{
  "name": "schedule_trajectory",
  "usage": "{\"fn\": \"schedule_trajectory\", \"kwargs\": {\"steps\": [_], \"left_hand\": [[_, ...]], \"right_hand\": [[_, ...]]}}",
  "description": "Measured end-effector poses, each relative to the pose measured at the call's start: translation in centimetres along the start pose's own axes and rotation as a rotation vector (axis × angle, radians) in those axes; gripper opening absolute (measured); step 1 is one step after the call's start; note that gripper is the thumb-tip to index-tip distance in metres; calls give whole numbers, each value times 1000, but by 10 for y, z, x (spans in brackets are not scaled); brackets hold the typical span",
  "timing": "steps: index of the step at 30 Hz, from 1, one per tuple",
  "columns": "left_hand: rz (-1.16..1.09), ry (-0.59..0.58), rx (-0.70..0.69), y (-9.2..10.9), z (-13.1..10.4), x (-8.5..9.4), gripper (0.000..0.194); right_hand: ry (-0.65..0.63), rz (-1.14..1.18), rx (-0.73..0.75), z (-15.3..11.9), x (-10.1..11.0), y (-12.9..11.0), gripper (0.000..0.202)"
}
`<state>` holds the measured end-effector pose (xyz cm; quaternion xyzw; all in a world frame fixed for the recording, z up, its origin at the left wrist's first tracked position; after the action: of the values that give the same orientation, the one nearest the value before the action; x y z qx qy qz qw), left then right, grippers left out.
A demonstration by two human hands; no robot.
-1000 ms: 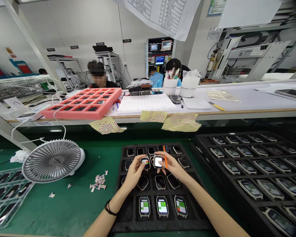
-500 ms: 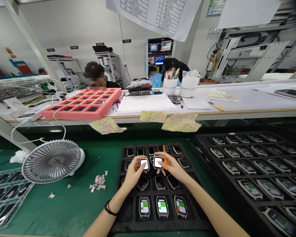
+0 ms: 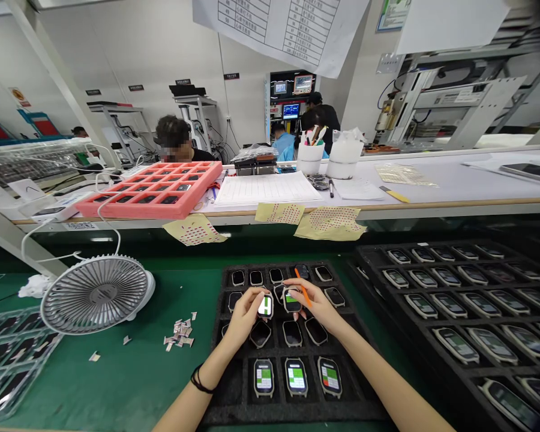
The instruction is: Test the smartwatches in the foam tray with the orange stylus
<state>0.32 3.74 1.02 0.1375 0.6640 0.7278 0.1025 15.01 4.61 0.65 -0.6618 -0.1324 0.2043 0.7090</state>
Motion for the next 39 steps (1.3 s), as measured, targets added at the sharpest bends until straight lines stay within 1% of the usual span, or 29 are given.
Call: {"fn": "schedule_trajectory", "kwargs": {"steps": [4, 8, 14, 18, 24, 27, 31, 35, 37, 39], "left_hand": [[18, -12, -15, 0, 0, 0, 36], [-1, -54, -11, -2, 0, -4, 33], [-22, -112, -44, 0, -1, -13, 49], [-45, -73, -27, -5, 1, -8, 45], [-5, 48, -2, -7, 1, 8, 38], [-26, 75, 16, -6, -1, 9, 36], [-12, 36, 7, -2, 0, 4, 33], [30, -44, -48, 1, 0, -4, 32], [58, -84, -63, 1, 0, -8, 33], [66, -101, -62, 1, -1, -10, 36]], "right_hand": [[-41, -2, -5, -2, -6, -6, 40], [-36, -11, -10, -2, -7, -8, 41], [12, 5, 15, 1, 0, -3, 41], [-18, 3, 26, 2, -1, -2, 42], [-105, -45, 3, -2, -10, -3, 44], [-117, -58, 3, -2, -11, -2, 47], [-96, -41, 20, -1, -9, -2, 41], [-35, -32, 36, 1, -3, -1, 34], [-10, -46, 38, 2, 0, -1, 33], [2, -63, 33, 1, 2, 0, 33]]}}
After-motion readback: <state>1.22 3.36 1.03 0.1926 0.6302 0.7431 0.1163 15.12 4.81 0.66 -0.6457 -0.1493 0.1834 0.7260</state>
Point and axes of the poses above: each hand's wrist, its own z-axis towards the middle knuckle, its own x-axis out of the back of the hand, y = z × x, the point moved 10 cm from there along z, towards the middle knuckle, and after that the axes turned 8 degrees about -y, right-handed, at the moved point
